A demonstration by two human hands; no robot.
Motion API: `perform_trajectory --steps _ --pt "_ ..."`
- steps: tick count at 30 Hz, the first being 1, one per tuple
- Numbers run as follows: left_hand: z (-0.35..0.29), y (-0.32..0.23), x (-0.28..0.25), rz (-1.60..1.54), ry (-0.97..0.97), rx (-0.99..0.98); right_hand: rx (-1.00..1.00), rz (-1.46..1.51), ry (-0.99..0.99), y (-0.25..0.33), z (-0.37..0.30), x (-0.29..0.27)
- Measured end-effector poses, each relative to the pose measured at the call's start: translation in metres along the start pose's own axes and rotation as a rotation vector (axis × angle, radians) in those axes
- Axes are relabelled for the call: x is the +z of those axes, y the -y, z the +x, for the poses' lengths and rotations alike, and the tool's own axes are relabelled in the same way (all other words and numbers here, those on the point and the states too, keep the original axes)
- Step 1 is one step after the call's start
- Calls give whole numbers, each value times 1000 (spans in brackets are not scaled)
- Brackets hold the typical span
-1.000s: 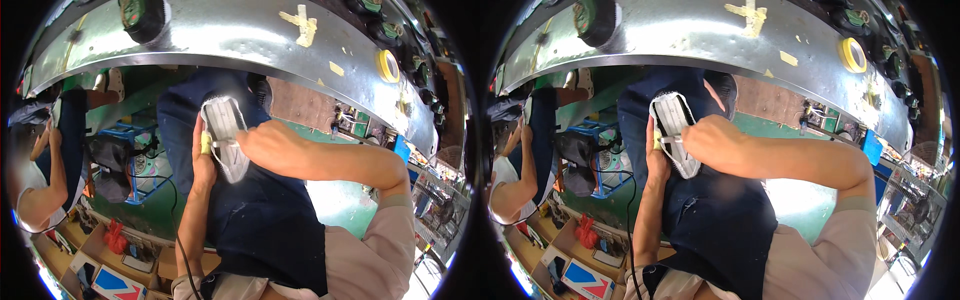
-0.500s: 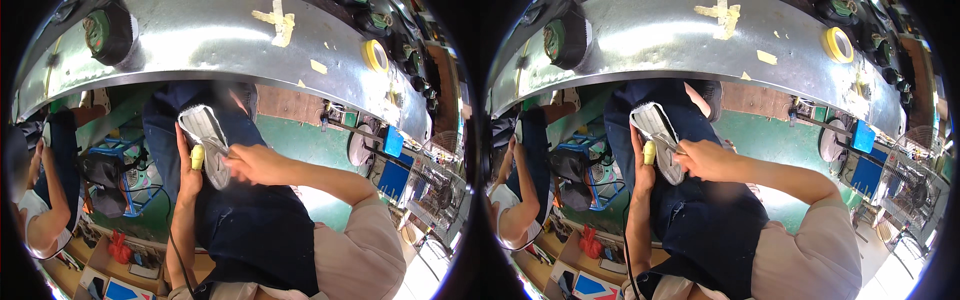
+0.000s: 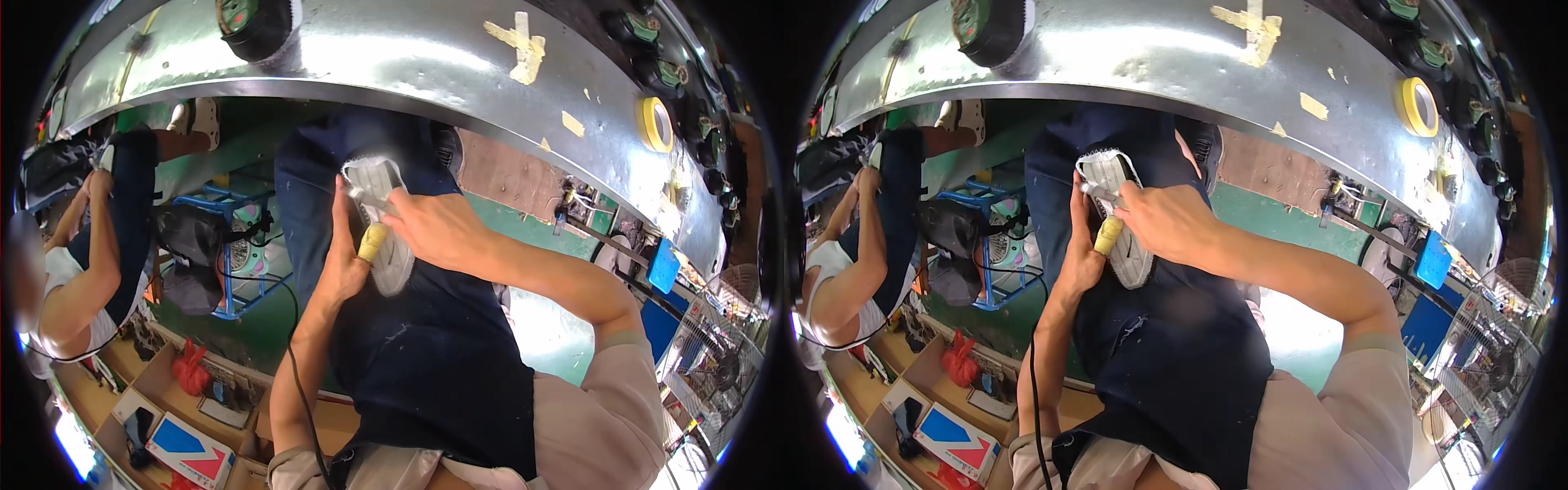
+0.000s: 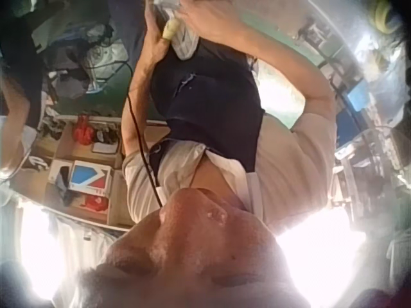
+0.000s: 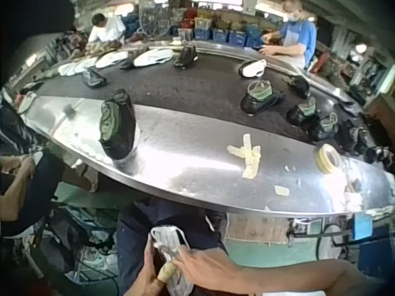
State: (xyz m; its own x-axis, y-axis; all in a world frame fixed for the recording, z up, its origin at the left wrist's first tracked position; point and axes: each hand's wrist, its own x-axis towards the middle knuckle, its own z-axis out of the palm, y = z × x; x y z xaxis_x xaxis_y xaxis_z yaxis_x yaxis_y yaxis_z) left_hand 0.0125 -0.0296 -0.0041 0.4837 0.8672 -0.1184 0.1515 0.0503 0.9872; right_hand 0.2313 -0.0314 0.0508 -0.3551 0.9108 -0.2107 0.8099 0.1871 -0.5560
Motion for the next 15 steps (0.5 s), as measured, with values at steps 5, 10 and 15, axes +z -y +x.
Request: perform_trajectory --steps 5,10,15 --pt "1 8 -21 -308 30 -173 398 671 572 -4 -28 -53" --pt "-3 -5 6 -299 -176 -141 -6 171 312 12 -54 -11" --pt "-50 4 32 -632 -204 -474 107 129 439 4 -65 -31"
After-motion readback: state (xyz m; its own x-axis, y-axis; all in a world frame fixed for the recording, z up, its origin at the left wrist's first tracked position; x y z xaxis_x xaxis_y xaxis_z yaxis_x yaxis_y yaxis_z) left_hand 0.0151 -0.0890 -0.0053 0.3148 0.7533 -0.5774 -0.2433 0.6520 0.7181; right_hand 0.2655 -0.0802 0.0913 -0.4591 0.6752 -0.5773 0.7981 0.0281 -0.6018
